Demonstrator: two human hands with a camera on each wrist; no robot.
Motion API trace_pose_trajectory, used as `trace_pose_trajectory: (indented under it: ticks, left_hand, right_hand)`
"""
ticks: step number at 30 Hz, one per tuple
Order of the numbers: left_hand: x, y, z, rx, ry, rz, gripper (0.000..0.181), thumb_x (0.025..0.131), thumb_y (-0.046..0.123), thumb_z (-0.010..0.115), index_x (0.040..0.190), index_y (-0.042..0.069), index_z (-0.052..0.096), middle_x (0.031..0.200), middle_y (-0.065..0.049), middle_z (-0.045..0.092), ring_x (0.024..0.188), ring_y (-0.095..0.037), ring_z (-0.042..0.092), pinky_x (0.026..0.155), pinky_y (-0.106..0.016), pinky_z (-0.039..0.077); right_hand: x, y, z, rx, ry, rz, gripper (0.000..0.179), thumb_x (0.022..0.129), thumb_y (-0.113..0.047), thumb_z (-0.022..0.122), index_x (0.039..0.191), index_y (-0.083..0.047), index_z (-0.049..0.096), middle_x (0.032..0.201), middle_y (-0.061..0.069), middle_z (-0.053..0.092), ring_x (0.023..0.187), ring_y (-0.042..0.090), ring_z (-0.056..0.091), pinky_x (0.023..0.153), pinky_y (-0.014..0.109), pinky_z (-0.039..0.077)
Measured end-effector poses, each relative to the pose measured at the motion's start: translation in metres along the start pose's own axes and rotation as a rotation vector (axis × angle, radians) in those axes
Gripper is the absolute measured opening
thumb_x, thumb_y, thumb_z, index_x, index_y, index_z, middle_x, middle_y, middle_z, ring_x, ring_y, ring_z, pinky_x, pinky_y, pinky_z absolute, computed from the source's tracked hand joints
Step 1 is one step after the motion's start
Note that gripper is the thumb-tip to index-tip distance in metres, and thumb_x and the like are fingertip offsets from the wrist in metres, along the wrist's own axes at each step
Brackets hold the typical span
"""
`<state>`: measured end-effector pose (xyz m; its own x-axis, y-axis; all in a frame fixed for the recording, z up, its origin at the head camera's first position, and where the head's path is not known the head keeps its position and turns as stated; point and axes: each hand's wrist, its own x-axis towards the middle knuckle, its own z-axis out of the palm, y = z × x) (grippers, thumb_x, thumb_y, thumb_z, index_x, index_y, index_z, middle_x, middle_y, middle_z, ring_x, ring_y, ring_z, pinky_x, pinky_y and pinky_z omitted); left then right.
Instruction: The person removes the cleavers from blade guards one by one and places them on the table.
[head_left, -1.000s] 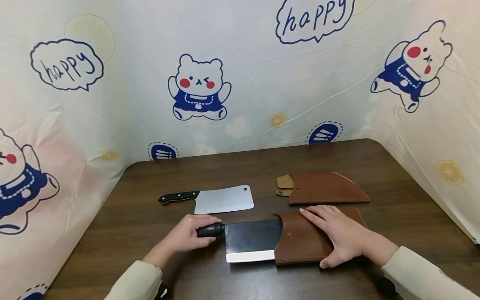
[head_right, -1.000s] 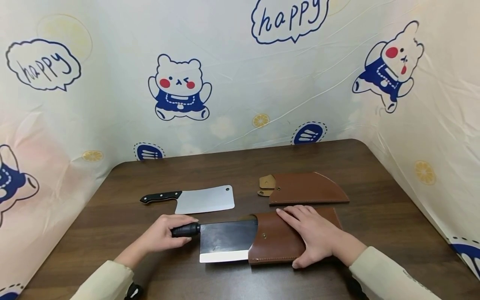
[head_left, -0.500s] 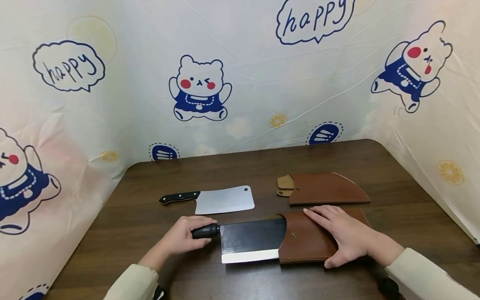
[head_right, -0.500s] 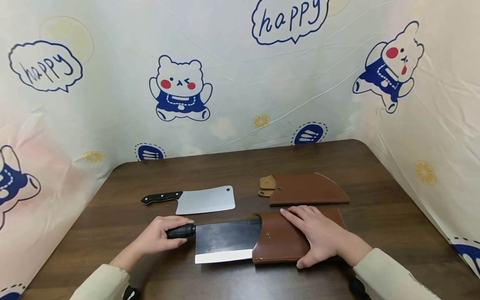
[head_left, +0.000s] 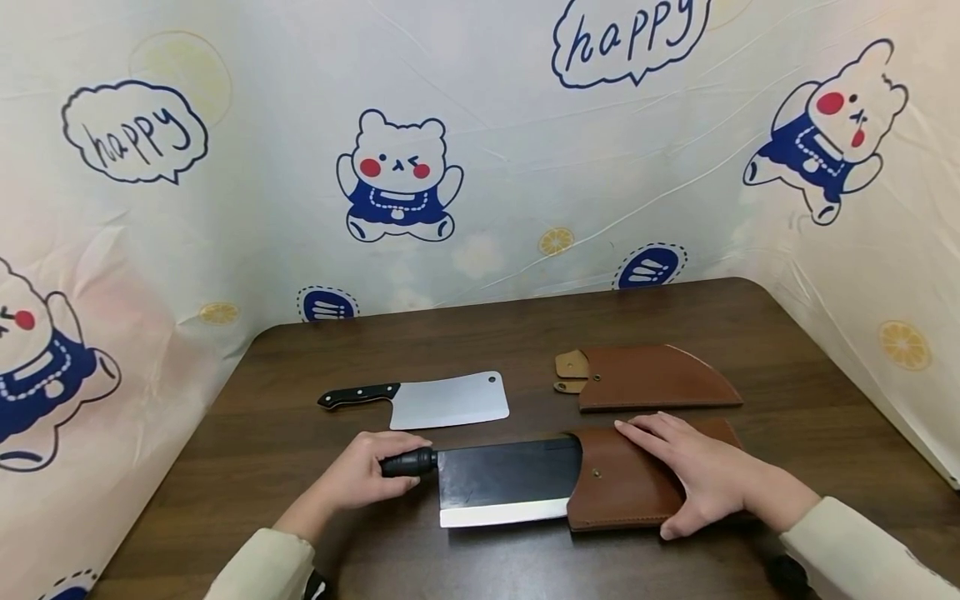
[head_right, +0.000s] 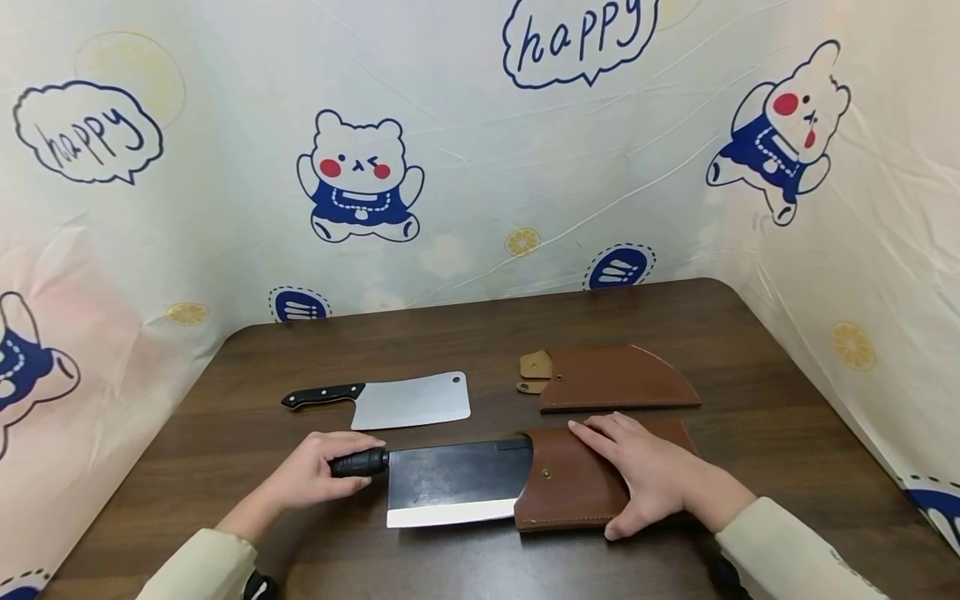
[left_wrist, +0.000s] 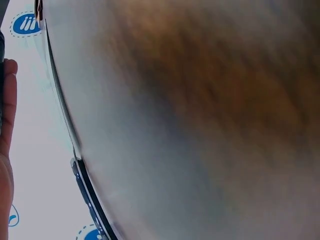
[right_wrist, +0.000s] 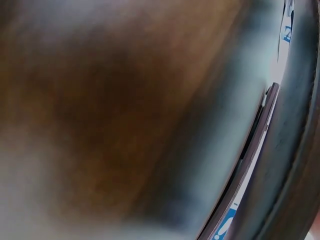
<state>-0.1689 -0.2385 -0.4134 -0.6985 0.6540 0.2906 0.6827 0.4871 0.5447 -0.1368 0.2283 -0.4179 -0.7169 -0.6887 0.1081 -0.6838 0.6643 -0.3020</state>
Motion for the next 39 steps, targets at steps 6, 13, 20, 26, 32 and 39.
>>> trace_pose_trajectory:
  ticks: [6,13,20,26,32,39]
  left_hand:
    - [-0.002,0.0,-0.002,-0.016,0.012,-0.013,0.039,0.07,0.007,0.076,0.109,0.01,0.067,0.103,-0.004,0.068,0.088,-0.009,0.059,0.071,-0.024,0.05]
    - [-0.007,0.0,-0.005,-0.001,0.056,-0.059,0.041,0.064,-0.001,0.077,0.104,0.005,0.069,0.1,-0.008,0.069,0.086,-0.006,0.059,0.07,-0.023,0.049]
    - [-0.004,0.023,-0.019,-0.034,0.054,-0.099,0.038,0.064,-0.008,0.074,0.101,-0.003,0.067,0.097,-0.014,0.068,0.084,-0.005,0.058,0.068,-0.022,0.049]
    - [-0.007,0.027,-0.026,-0.054,0.062,-0.125,0.037,0.064,-0.007,0.074,0.101,-0.003,0.068,0.097,-0.015,0.068,0.084,-0.003,0.057,0.069,-0.021,0.048]
    - [-0.017,0.004,-0.024,-0.066,0.081,-0.132,0.039,0.063,-0.008,0.074,0.101,-0.003,0.067,0.098,-0.016,0.068,0.082,-0.003,0.057,0.066,-0.023,0.049]
    - [-0.028,-0.027,-0.023,-0.078,0.069,-0.173,0.04,0.066,0.0,0.076,0.105,0.005,0.068,0.102,-0.011,0.068,0.084,-0.003,0.056,0.067,-0.022,0.048]
  right_hand:
    - [-0.003,0.003,-0.002,0.031,-0.012,0.024,0.111,0.055,-0.061,0.076,0.144,-0.011,0.032,0.137,0.01,0.038,0.124,0.048,0.035,0.088,0.057,0.04]
    - [-0.008,0.012,-0.005,0.05,0.0,0.063,0.111,0.054,-0.058,0.078,0.144,-0.015,0.031,0.137,0.012,0.037,0.123,0.053,0.032,0.086,0.059,0.04]
    - [-0.011,0.017,-0.006,0.014,0.044,0.086,0.113,0.047,-0.045,0.084,0.143,-0.013,0.033,0.136,0.009,0.038,0.128,0.043,0.031,0.105,0.041,0.026]
    - [-0.013,0.021,-0.007,0.027,0.041,0.077,0.111,0.048,-0.042,0.084,0.142,-0.009,0.033,0.134,0.014,0.038,0.126,0.048,0.03,0.101,0.055,0.028]
    - [-0.014,0.028,-0.005,0.013,0.068,0.046,0.112,0.044,-0.038,0.085,0.14,-0.005,0.036,0.132,0.011,0.04,0.124,0.035,0.036,0.102,0.009,-0.008]
    - [-0.014,0.031,-0.003,-0.014,0.087,-0.005,0.111,0.043,-0.038,0.085,0.138,-0.006,0.037,0.129,0.013,0.041,0.119,0.035,0.039,0.103,0.009,-0.008]
